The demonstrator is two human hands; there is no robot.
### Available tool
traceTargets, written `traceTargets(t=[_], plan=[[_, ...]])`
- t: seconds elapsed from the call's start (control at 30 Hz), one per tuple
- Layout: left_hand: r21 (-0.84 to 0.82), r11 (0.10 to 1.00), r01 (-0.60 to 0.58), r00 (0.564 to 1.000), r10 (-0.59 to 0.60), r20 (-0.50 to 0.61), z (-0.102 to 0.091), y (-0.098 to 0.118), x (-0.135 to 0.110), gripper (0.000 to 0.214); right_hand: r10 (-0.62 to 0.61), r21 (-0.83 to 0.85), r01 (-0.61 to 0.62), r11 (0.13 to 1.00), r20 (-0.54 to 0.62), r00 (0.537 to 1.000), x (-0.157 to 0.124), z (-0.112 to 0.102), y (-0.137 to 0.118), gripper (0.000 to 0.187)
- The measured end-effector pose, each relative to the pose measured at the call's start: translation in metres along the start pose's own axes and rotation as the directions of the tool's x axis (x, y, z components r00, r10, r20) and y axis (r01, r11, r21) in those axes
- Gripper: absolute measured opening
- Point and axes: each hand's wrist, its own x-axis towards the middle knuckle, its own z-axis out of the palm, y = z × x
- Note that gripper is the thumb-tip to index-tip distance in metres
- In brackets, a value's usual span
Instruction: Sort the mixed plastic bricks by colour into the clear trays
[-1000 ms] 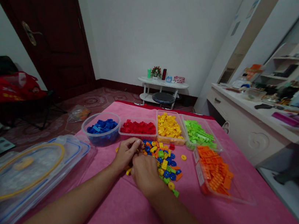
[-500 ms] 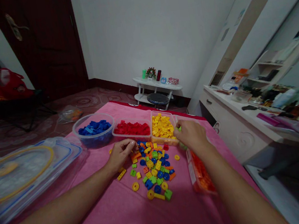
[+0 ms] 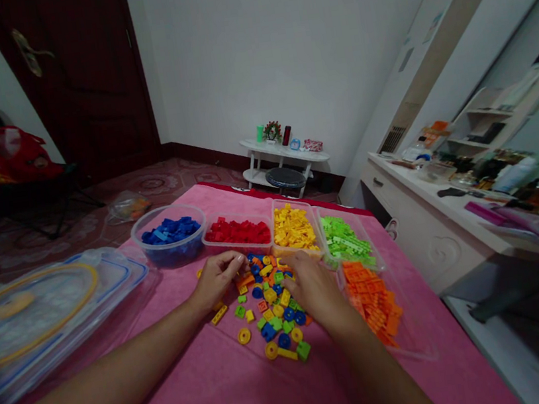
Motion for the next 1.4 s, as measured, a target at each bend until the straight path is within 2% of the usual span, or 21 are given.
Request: traceTargets(t=[0.07, 0.17, 0.27, 0.4, 0.5, 0.6, 0.67, 0.73, 0.83, 0.9, 1.07, 1.2, 1.3, 1.4], plan=[[0.029, 1.0, -0.008, 1.0, 0.008, 0.009, 0.0, -0.001, 0.0, 0.033, -0.025, 0.112, 0.03, 0.993, -0.042, 0.999, 0.0, 0.017, -0.002, 0.033], [0.075, 0.997, -0.01, 1.0, 0.009, 0.014, 0.0, -0.001, -0.001, 0.034, 0.011, 0.195, 0.005, 0.981, -0.081, 0.997, 0.004, 0.035, -0.002, 0.023], [0.121, 0.992, -0.029, 0.999, 0.025, 0.037, 0.001, 0.0, -0.002, 0.034, 0.078, 0.223, -0.05, 0.974, -0.119, 0.99, 0.007, 0.039, -0.001, 0.02], [0.241, 0.965, -0.1, 0.992, 0.078, 0.099, 0.001, 0.005, -0.004, 0.035, 0.135, 0.245, -0.083, 0.966, -0.203, 0.97, 0.008, 0.033, 0.001, 0.026], [0.45, 0.864, -0.226, 0.97, 0.155, 0.188, 0.0, 0.014, -0.006, 0.036, 0.119, 0.25, -0.069, 0.966, -0.19, 0.975, 0.01, 0.034, 0.004, 0.027], [0.613, 0.675, -0.412, 0.902, 0.208, 0.377, 0.001, 0.031, -0.006, 0.03, 0.093, 0.201, -0.068, 0.977, -0.115, 0.989, 0.01, 0.036, 0.006, 0.031], [0.661, 0.567, -0.491, 0.857, 0.177, 0.484, 0.001, 0.044, -0.003, 0.026, 0.084, 0.155, -0.07, 0.985, -0.085, 0.993, 0.008, 0.035, 0.006, 0.031], [0.705, 0.507, -0.496, 0.844, 0.091, 0.529, 0.0, 0.055, 0.0, 0.022, 0.094, 0.11, -0.087, 0.99, -0.056, 0.994, 0.007, 0.032, 0.005, 0.029], [0.774, 0.455, -0.44, 0.85, -0.065, 0.522, -0.003, 0.065, 0.002, 0.019, 0.11, 0.043, -0.111, 0.993, 0.01, 0.994, 0.004, 0.027, 0.003, 0.027], [0.786, 0.43, -0.443, 0.833, -0.125, 0.538, -0.006, 0.066, 0.003, 0.023, 0.109, 0.018, -0.11, 0.994, 0.023, 0.994, 0.003, 0.027, 0.001, 0.028], [0.762, 0.431, -0.483, 0.789, -0.162, 0.592, -0.007, 0.06, 0.0, 0.027, 0.141, -0.022, -0.142, 0.99, -0.018, 0.99, 0.0, 0.029, -0.002, 0.032], [0.783, 0.355, -0.511, 0.762, -0.235, 0.604, 0.0, 0.063, -0.005, 0.016, 0.106, -0.039, -0.109, 0.993, -0.062, 0.992, -0.003, 0.027, -0.008, 0.029], [0.812, 0.305, -0.497, 0.767, -0.284, 0.576, 0.008, 0.067, -0.009, 0.01, 0.102, -0.075, -0.104, 0.992, -0.028, 0.994, -0.004, 0.025, -0.012, 0.03], [0.828, 0.361, -0.429, 0.811, -0.251, 0.529, 0.013, 0.066, -0.012, 0.006, 0.135, -0.124, -0.135, 0.983, -0.004, 0.991, -0.005, 0.024, -0.014, 0.03]])
